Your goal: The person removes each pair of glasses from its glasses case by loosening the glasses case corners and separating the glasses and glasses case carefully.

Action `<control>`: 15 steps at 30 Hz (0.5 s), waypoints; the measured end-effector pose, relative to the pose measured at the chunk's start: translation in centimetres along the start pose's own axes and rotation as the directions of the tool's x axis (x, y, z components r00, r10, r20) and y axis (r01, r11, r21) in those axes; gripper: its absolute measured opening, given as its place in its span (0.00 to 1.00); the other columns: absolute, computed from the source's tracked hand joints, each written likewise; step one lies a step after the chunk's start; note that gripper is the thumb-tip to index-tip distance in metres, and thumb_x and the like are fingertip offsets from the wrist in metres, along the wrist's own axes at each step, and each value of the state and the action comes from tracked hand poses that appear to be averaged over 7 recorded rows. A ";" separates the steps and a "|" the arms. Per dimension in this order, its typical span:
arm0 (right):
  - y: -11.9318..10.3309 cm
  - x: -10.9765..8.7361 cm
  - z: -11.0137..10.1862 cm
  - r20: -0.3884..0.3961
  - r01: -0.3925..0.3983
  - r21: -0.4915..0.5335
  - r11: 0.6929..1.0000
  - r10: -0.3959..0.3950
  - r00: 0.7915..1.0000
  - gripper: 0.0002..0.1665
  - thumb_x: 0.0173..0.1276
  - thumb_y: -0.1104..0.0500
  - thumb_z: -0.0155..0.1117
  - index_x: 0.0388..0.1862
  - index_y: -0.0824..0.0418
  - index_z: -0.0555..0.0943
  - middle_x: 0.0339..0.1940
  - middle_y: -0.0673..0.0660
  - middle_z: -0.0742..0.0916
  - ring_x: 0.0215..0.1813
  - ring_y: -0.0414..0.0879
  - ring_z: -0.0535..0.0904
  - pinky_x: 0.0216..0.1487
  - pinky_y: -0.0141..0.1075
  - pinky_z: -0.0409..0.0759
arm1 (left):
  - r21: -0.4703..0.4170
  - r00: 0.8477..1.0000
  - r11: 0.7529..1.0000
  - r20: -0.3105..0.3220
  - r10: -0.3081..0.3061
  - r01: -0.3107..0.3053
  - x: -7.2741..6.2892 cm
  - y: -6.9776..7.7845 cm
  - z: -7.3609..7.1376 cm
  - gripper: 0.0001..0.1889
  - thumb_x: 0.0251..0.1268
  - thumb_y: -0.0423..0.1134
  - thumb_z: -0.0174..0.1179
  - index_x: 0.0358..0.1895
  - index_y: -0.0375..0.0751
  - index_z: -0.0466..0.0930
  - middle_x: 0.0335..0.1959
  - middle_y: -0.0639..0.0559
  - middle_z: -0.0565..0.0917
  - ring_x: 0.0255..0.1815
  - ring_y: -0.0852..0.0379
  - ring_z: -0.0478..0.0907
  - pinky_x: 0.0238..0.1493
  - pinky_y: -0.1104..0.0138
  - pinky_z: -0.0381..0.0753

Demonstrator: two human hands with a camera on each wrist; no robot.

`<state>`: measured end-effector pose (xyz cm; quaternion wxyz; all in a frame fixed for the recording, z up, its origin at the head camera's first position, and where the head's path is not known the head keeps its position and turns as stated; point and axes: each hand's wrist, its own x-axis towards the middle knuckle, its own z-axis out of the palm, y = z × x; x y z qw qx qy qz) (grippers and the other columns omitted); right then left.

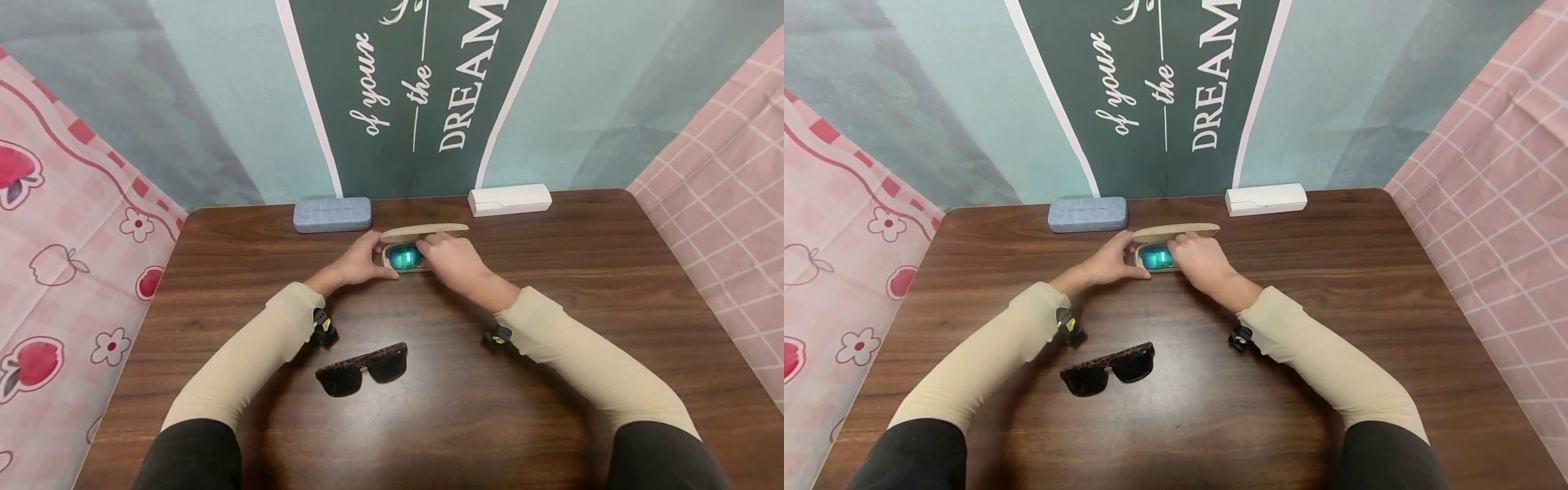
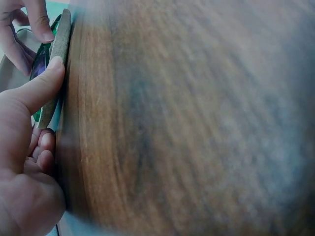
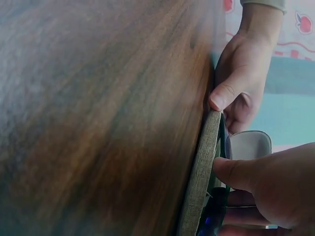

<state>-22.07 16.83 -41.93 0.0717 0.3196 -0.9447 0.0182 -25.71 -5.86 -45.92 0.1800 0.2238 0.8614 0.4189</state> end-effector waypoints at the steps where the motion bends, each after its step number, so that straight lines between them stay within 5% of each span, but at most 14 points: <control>1: 0.0 0.0 0.1 -0.012 0.003 -0.010 1.000 -0.003 1.000 0.13 0.66 0.62 0.73 0.48 0.66 0.86 0.40 0.59 0.88 0.44 0.53 0.84 0.34 0.46 0.85 | 0.000 1.000 1.000 -0.002 0.001 -0.001 0.0 0.0 0.1 0.35 0.53 0.41 0.80 0.62 0.33 0.73 0.50 0.43 0.74 0.50 0.50 0.69 0.55 0.61 0.70; 8: -0.5 -0.2 0.7 -0.101 0.018 -0.114 0.993 -0.030 0.994 0.06 0.68 0.69 0.68 0.43 0.65 0.87 0.36 0.58 0.88 0.38 0.53 0.84 0.28 0.44 0.83 | 0.017 1.000 1.000 -0.023 0.014 -0.013 -0.3 -0.1 0.6 0.36 0.53 0.41 0.80 0.63 0.32 0.72 0.50 0.43 0.74 0.50 0.50 0.69 0.55 0.61 0.70; 15: -0.9 -0.4 1.2 -0.108 -0.014 -0.163 0.987 -0.004 0.994 0.07 0.67 0.72 0.66 0.41 0.65 0.87 0.35 0.59 0.87 0.37 0.53 0.84 0.27 0.45 0.83 | 0.025 0.999 1.000 -0.041 0.021 -0.020 -0.6 -0.1 1.2 0.38 0.53 0.41 0.79 0.65 0.32 0.71 0.51 0.42 0.74 0.51 0.49 0.70 0.55 0.60 0.71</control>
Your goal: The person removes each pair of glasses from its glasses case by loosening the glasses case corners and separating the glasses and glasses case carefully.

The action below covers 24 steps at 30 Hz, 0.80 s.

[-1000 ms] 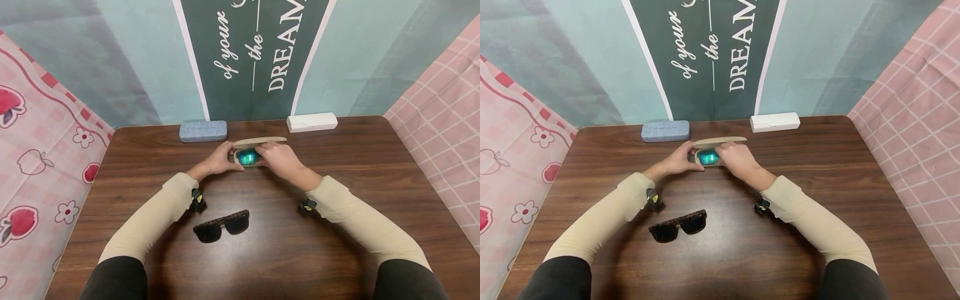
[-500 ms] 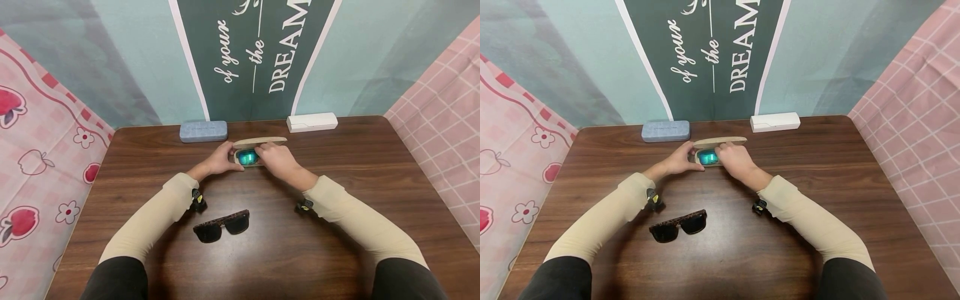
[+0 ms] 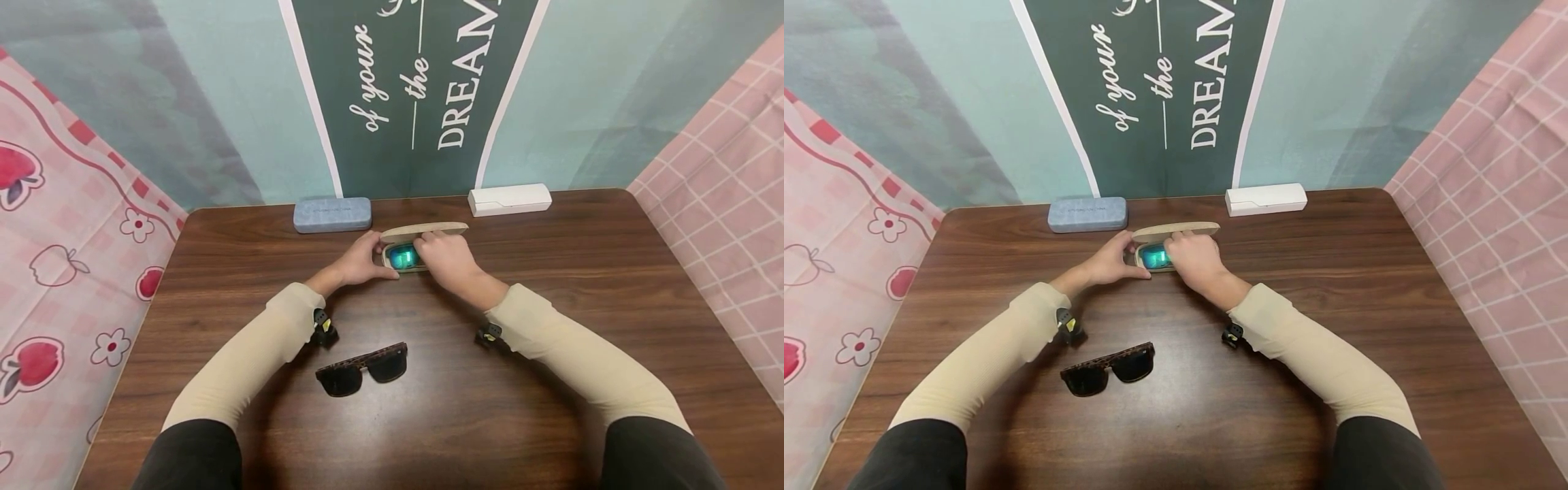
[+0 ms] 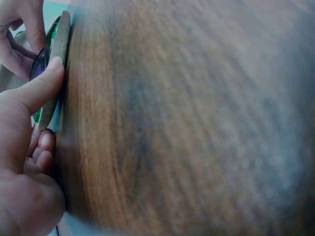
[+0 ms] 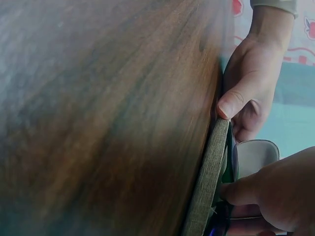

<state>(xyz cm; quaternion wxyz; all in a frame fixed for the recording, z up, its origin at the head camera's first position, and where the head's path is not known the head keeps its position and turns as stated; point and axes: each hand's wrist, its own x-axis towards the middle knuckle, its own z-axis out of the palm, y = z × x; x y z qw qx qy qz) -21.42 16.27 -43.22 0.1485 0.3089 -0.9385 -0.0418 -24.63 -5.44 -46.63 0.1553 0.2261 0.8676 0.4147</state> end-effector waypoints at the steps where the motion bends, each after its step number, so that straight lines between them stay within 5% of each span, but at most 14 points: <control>1: 0.0 0.0 0.1 -0.001 -0.002 -0.001 1.000 0.002 1.000 0.07 0.66 0.72 0.66 0.40 0.65 0.87 0.35 0.59 0.87 0.37 0.53 0.84 0.27 0.45 0.83 | 0.002 1.000 1.000 -0.002 0.000 0.000 0.0 -0.1 0.1 0.38 0.53 0.41 0.79 0.65 0.32 0.71 0.51 0.42 0.74 0.51 0.49 0.70 0.55 0.60 0.71; 24: -0.5 -0.8 1.4 -0.089 -0.002 -0.024 1.000 -0.001 0.996 0.07 0.65 0.74 0.65 0.38 0.66 0.86 0.33 0.59 0.87 0.35 0.53 0.84 0.25 0.46 0.82 | 0.037 0.998 0.998 -0.037 0.043 -0.042 0.0 -1.0 0.9 0.37 0.53 0.40 0.80 0.64 0.32 0.72 0.51 0.42 0.74 0.50 0.50 0.70 0.54 0.61 0.71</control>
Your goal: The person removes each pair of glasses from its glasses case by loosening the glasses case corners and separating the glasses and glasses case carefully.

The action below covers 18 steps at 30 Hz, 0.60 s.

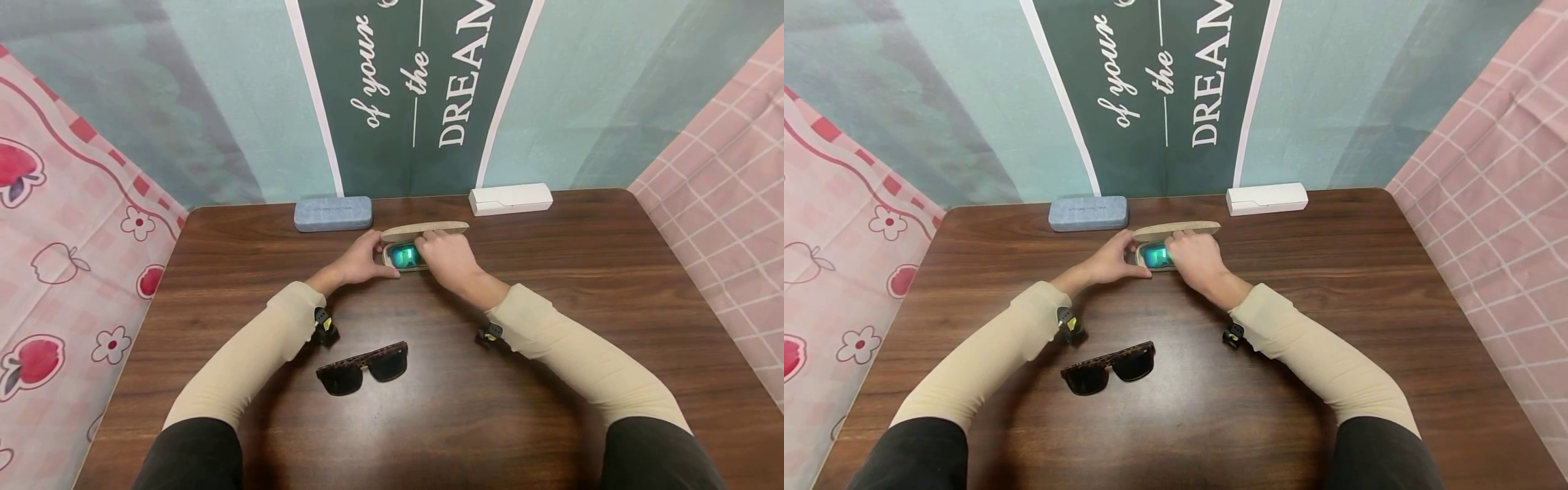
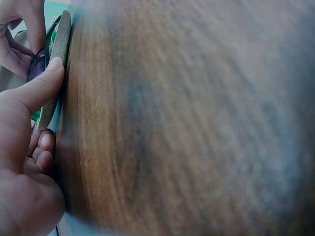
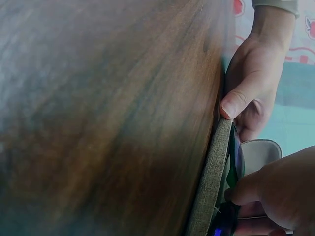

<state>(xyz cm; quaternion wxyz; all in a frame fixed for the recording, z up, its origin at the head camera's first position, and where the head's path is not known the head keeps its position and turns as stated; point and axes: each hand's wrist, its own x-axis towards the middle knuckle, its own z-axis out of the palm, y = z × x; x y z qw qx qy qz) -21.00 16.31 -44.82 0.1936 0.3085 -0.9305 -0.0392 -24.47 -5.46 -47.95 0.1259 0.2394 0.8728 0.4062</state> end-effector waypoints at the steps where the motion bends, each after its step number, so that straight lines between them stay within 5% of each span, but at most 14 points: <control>1: 0.0 0.0 0.0 -0.007 0.000 0.001 1.000 0.000 1.000 0.07 0.65 0.74 0.65 0.38 0.66 0.86 0.33 0.59 0.87 0.35 0.53 0.84 0.25 0.46 0.82 | 0.001 1.000 1.000 0.000 0.000 0.000 0.0 0.0 0.0 0.36 0.53 0.40 0.79 0.63 0.32 0.72 0.51 0.43 0.74 0.50 0.50 0.70 0.54 0.61 0.71; 18: -0.1 -0.2 -0.3 -0.028 -0.003 0.015 1.000 0.003 1.000 0.07 0.63 0.73 0.65 0.37 0.66 0.86 0.33 0.59 0.87 0.37 0.53 0.85 0.28 0.45 0.83 | 0.010 1.000 1.000 -0.002 -0.001 0.001 0.0 0.0 0.1 0.34 0.53 0.40 0.79 0.61 0.32 0.73 0.49 0.43 0.74 0.49 0.50 0.69 0.53 0.62 0.70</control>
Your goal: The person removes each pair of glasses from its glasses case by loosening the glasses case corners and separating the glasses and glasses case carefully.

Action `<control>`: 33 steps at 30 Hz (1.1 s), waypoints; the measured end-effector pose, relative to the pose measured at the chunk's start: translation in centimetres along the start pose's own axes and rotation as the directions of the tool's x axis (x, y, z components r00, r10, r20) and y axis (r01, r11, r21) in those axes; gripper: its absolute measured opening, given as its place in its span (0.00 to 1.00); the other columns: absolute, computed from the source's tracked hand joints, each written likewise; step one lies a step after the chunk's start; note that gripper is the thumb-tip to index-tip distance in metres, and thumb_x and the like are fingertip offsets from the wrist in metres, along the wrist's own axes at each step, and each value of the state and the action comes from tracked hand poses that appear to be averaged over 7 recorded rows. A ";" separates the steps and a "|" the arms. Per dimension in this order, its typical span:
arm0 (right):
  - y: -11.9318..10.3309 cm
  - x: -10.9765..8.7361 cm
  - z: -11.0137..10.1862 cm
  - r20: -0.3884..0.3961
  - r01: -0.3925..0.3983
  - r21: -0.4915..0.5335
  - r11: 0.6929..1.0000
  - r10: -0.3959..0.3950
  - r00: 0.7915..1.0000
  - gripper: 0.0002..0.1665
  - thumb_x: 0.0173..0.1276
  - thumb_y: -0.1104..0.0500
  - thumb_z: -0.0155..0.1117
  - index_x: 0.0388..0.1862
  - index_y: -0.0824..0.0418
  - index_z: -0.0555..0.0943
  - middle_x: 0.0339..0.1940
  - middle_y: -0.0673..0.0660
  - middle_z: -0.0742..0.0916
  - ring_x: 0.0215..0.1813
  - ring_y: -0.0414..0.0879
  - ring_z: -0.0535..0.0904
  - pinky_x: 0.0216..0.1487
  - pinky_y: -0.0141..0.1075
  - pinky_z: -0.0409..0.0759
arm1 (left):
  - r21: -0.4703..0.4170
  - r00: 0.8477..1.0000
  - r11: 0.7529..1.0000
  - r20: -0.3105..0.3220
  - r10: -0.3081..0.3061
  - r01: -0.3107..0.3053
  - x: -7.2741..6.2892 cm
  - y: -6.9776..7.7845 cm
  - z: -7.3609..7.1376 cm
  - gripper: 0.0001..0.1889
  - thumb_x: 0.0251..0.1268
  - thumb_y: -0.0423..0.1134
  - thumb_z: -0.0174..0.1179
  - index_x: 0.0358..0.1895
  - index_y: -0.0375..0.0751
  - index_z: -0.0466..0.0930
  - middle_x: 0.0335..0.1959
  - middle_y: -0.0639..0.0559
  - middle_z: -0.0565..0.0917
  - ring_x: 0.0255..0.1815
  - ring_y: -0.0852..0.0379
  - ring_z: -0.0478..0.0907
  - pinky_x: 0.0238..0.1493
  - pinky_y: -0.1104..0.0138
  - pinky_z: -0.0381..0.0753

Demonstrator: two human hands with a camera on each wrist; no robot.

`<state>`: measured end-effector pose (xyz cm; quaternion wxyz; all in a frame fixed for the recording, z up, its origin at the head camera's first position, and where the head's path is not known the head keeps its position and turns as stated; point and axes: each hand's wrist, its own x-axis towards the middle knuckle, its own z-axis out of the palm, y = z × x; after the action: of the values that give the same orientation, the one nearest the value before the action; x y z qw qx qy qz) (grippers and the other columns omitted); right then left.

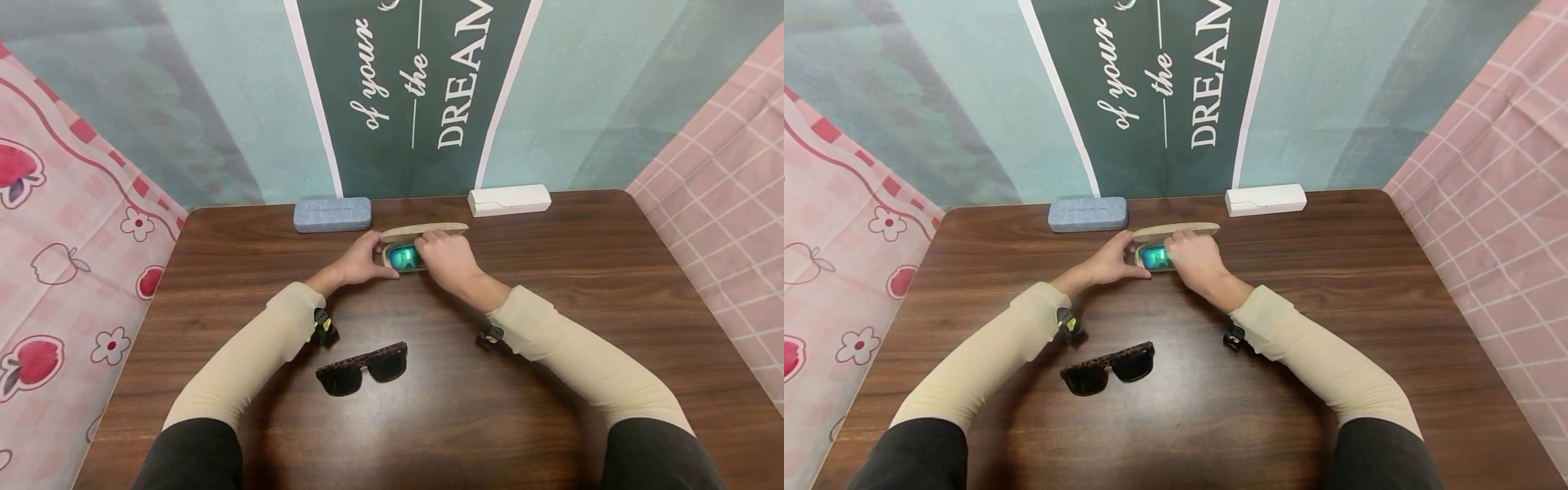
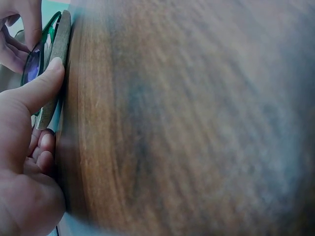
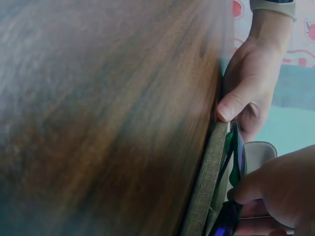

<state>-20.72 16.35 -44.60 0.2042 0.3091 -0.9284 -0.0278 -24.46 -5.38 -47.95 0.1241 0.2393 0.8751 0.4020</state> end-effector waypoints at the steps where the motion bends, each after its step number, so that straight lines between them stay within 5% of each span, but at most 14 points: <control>1: 0.0 0.0 -0.1 -0.002 -0.001 0.002 1.000 0.001 1.000 0.07 0.63 0.74 0.64 0.37 0.66 0.86 0.33 0.59 0.87 0.36 0.53 0.85 0.27 0.45 0.83 | -0.002 1.000 1.000 -0.001 -0.001 0.001 0.0 0.0 0.0 0.34 0.53 0.40 0.80 0.60 0.32 0.73 0.49 0.43 0.74 0.48 0.50 0.69 0.53 0.62 0.70; 33: 0.3 -0.7 -0.6 -0.028 -0.027 0.052 0.998 0.028 0.999 0.06 0.66 0.71 0.62 0.34 0.65 0.85 0.29 0.58 0.85 0.36 0.53 0.84 0.24 0.45 0.81 | 0.006 1.000 1.000 -0.009 0.015 -0.015 -0.1 -0.1 0.0 0.33 0.53 0.41 0.79 0.59 0.32 0.73 0.49 0.42 0.74 0.50 0.49 0.70 0.54 0.61 0.71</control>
<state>-20.18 17.08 -44.23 0.2099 0.3019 -0.9300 0.0034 -24.41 -5.48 -48.03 0.1165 0.2442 0.8750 0.4015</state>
